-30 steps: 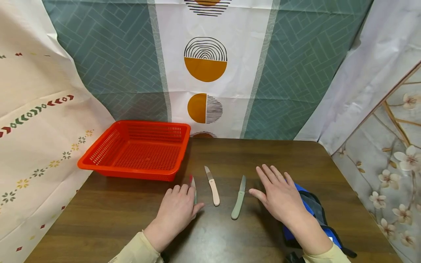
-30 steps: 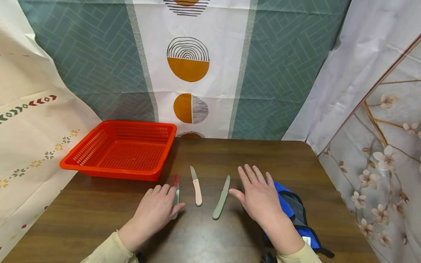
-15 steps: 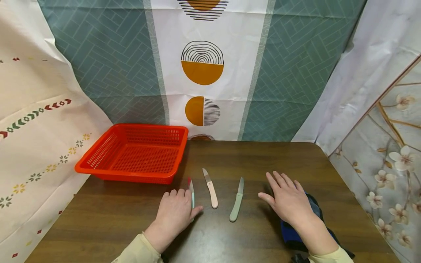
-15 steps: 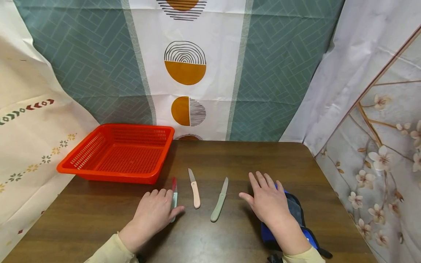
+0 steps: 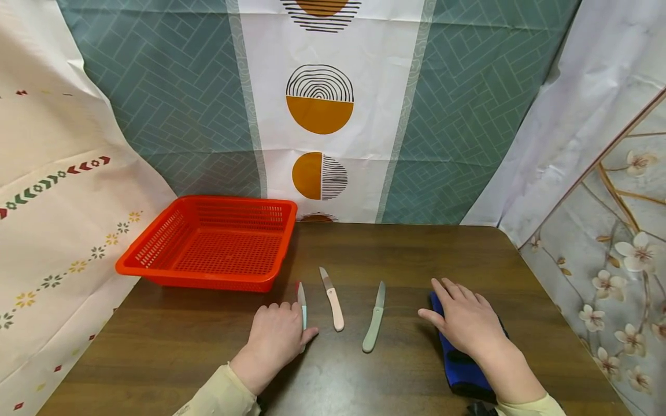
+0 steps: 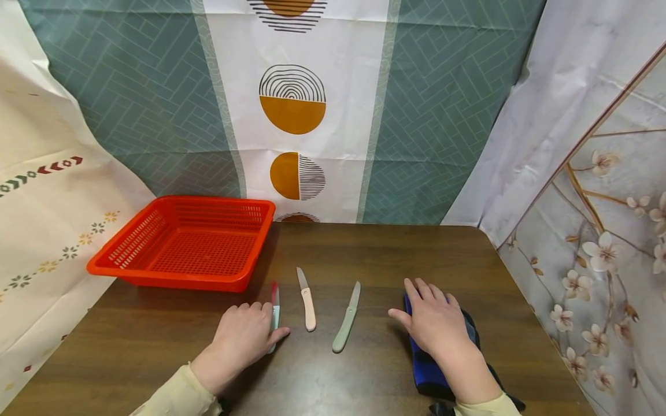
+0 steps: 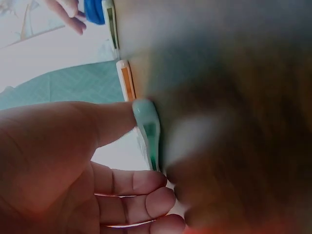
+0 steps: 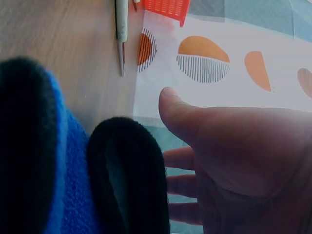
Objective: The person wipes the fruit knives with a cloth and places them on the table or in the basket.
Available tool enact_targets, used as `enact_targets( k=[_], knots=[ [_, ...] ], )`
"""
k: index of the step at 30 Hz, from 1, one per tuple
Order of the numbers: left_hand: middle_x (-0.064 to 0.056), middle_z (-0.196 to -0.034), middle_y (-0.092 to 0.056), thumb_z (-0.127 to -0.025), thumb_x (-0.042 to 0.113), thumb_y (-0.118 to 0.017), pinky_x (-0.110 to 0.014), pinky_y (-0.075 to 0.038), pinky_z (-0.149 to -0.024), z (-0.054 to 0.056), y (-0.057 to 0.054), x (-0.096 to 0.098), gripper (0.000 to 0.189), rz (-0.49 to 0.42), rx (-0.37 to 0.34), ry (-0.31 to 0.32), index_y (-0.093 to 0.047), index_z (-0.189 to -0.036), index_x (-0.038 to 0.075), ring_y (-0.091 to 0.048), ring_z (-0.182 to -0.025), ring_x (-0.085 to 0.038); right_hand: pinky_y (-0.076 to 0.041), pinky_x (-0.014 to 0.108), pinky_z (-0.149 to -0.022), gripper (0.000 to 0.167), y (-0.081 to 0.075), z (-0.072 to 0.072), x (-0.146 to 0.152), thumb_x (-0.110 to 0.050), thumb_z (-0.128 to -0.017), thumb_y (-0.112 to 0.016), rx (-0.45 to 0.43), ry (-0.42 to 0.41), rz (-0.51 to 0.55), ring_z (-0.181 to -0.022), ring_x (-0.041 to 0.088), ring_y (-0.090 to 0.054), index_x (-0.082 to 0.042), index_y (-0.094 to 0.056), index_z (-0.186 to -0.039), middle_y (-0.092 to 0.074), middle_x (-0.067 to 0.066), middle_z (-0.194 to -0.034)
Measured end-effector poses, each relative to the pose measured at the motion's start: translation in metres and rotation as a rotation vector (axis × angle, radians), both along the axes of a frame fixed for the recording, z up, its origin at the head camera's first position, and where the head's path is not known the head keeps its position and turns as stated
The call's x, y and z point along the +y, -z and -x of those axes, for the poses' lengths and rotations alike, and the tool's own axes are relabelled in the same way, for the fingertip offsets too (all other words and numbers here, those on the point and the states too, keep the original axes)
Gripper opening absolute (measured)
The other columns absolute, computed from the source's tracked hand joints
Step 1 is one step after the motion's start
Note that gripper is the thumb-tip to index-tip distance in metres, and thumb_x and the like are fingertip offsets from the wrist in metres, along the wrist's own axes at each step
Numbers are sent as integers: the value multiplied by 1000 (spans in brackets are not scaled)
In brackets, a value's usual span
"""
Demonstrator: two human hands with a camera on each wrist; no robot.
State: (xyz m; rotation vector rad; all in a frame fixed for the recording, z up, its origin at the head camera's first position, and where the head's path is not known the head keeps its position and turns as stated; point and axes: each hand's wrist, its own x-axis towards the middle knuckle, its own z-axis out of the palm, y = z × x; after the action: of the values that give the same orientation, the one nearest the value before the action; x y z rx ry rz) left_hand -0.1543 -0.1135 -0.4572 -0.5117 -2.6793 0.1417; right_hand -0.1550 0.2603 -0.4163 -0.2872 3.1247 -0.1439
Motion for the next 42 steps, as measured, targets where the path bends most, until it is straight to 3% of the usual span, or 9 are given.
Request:
enact_targets(
  k=[5,12,20,30,35,42],
  knots=[
    [-4,-63,-54,-81,48,-93,-43,-48,-53,1,-3,0,53,-21,-27,-4,-59,-75,8,-60,-57,-28,-38,76,-113,83,2,1,4,-55,-108,-65,4,18,-1,-145,56,-48,1,-45,-165,-48,34,-161],
    [-5,-59,-54,-80,26,-88,-43,-47,-49,2,-3,-1,37,-50,-51,-14,-57,-72,8,-59,-52,-27,-38,76,-113,86,4,4,7,-59,-108,-62,-71,49,-15,-143,58,-49,1,-41,-167,-50,34,-158],
    [-5,-56,-51,-79,14,-83,-44,-47,-44,2,-5,-6,34,-112,-82,-30,-51,-70,9,-56,-47,-27,-43,75,-107,93,5,10,11,-58,-107,-66,-99,86,-19,-139,62,-50,5,-36,-167,-52,38,-154],
    [-6,-55,-49,-76,6,-84,-44,-45,-42,0,-10,-12,36,-158,-21,-11,-48,-81,7,-55,-44,-29,-48,74,-102,93,10,19,17,-50,-105,-74,-125,138,12,-133,66,-53,11,-37,-163,-54,43,-147],
    [-6,-62,-43,-85,-4,-78,-41,-43,-42,-2,-12,-14,37,-137,10,6,-43,-93,5,-52,-44,-27,-51,72,-97,84,12,22,21,-38,-99,-83,-99,157,75,-125,63,-57,13,-42,-152,-60,43,-135],
    [-5,-63,-41,-84,7,-82,-39,-38,-44,-2,-20,-13,39,-141,87,26,-43,-91,5,-49,-45,-25,-53,69,-89,77,12,23,25,-29,-94,-88,-81,174,106,-115,58,-60,11,-44,-144,-66,38,-130]
  ],
)
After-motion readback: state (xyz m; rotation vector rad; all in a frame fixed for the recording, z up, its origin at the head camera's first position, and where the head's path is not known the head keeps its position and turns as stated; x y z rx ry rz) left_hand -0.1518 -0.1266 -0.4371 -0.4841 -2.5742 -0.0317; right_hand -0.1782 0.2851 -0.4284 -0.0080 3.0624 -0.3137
